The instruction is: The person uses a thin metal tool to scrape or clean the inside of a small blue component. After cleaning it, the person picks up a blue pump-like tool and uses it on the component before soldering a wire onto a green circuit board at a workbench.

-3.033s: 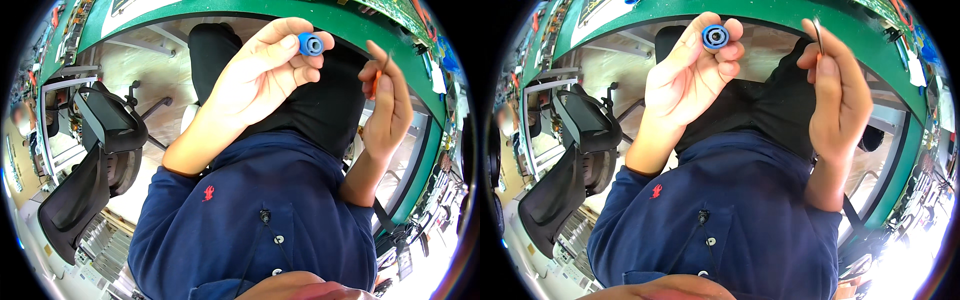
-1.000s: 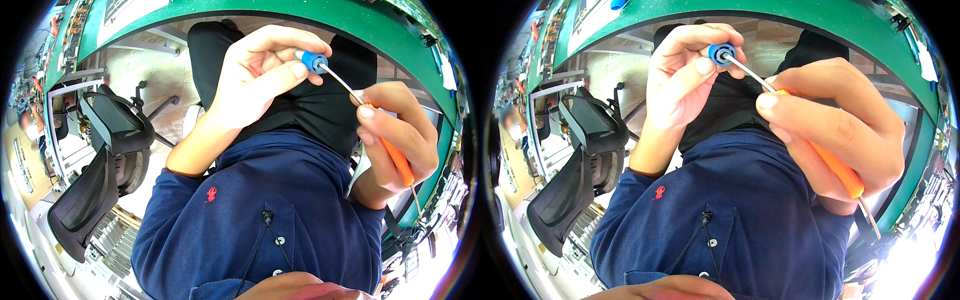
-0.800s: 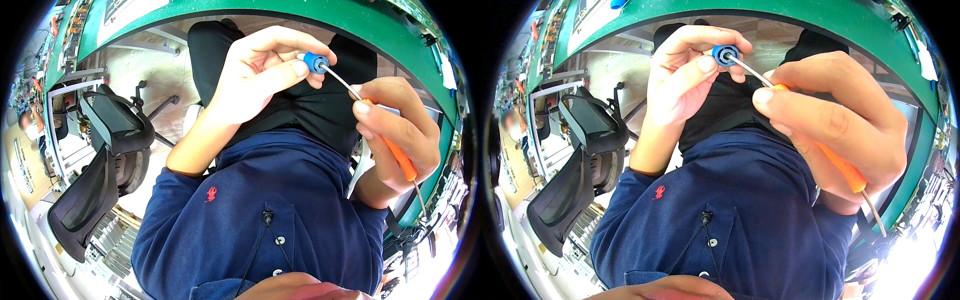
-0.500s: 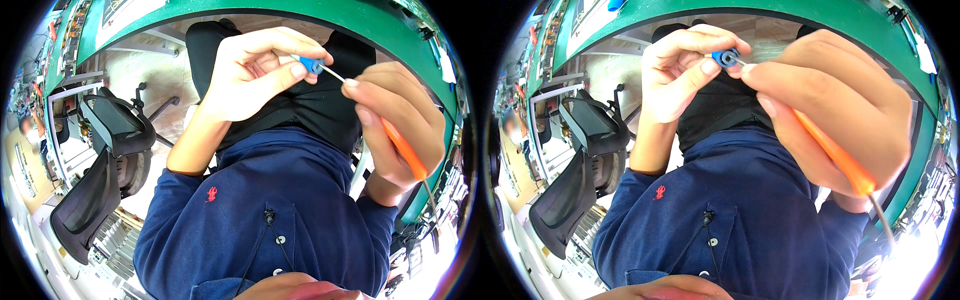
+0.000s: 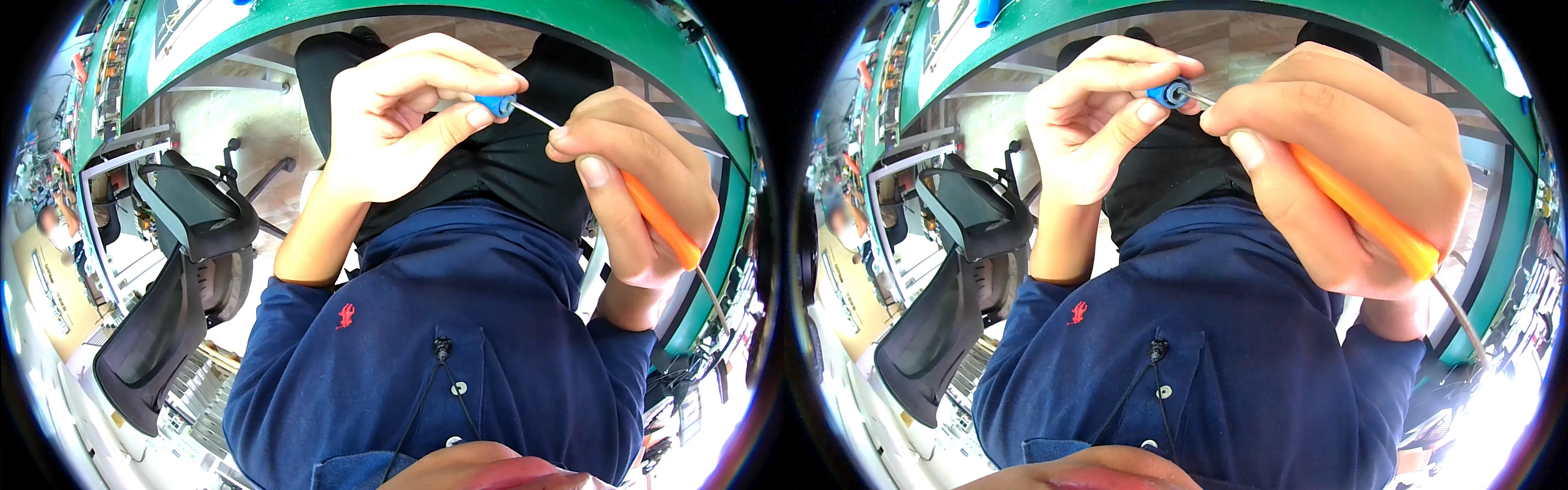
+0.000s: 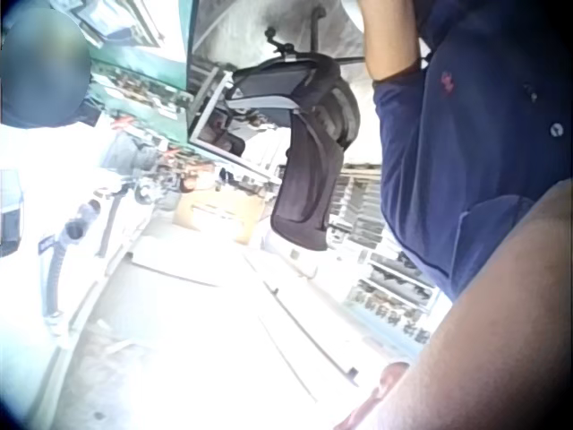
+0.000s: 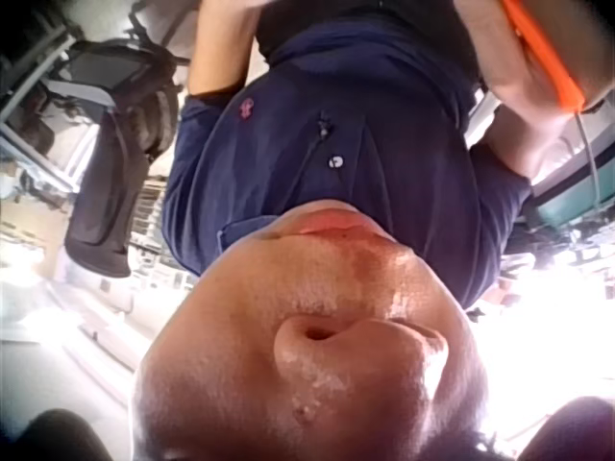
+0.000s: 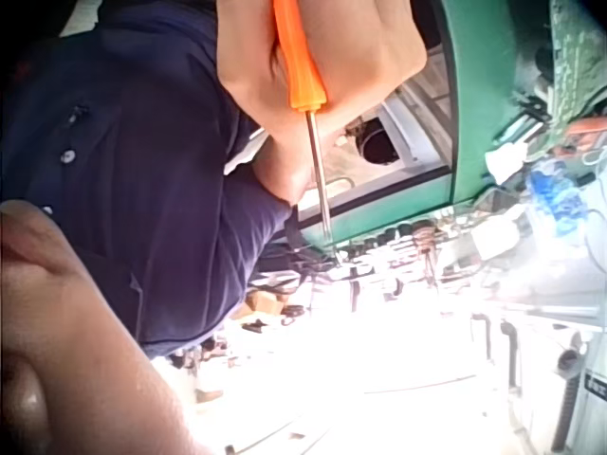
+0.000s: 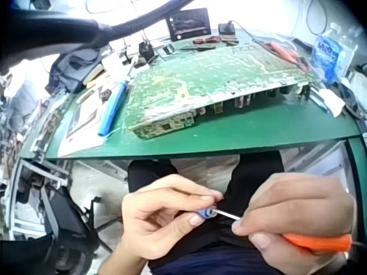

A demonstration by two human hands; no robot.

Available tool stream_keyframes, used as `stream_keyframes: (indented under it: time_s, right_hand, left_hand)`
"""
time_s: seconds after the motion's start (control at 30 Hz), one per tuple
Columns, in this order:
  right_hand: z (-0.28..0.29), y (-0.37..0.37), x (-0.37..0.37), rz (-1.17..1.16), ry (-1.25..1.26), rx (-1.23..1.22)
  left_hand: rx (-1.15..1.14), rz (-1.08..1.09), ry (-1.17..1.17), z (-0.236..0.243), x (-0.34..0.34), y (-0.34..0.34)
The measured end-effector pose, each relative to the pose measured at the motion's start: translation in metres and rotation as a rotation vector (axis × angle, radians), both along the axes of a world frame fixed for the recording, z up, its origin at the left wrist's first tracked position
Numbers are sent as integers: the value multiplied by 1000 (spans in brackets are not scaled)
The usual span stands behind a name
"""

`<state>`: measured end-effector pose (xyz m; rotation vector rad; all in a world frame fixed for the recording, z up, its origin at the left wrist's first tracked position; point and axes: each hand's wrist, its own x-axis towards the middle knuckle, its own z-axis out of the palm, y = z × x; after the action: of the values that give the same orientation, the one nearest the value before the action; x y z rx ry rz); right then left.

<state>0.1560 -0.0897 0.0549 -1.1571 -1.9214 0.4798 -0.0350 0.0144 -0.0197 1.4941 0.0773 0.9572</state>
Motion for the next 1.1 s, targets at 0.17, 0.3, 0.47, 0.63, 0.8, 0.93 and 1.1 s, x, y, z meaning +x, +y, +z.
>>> stream_keyframes:
  time_s: [0.17,0.3,0.47,0.63,0.8,0.93,1.1]
  right_hand:
    - [-3,-6,1,-67,77,-57]
    - [-6,-8,-1,-161,203,-144]
    - [-14,-8,0,-206,285,-161]
    - [-19,-3,5,-141,187,-85]
    - [-19,-1,10,-53,124,-10]
    - [-17,5,14,7,5,71]
    - [-39,6,4,-58,107,220]
  left_hand:
    - [142,39,14,-4,2,0]
    - [173,44,-1,-9,6,2]
    - [132,97,53,-10,11,-2]
    - [-2,-3,193,-11,8,-1]
    - [-303,-235,145,-16,9,2]
    - [-399,-287,113,-23,16,0]
    - [-399,-344,226,-23,13,3]
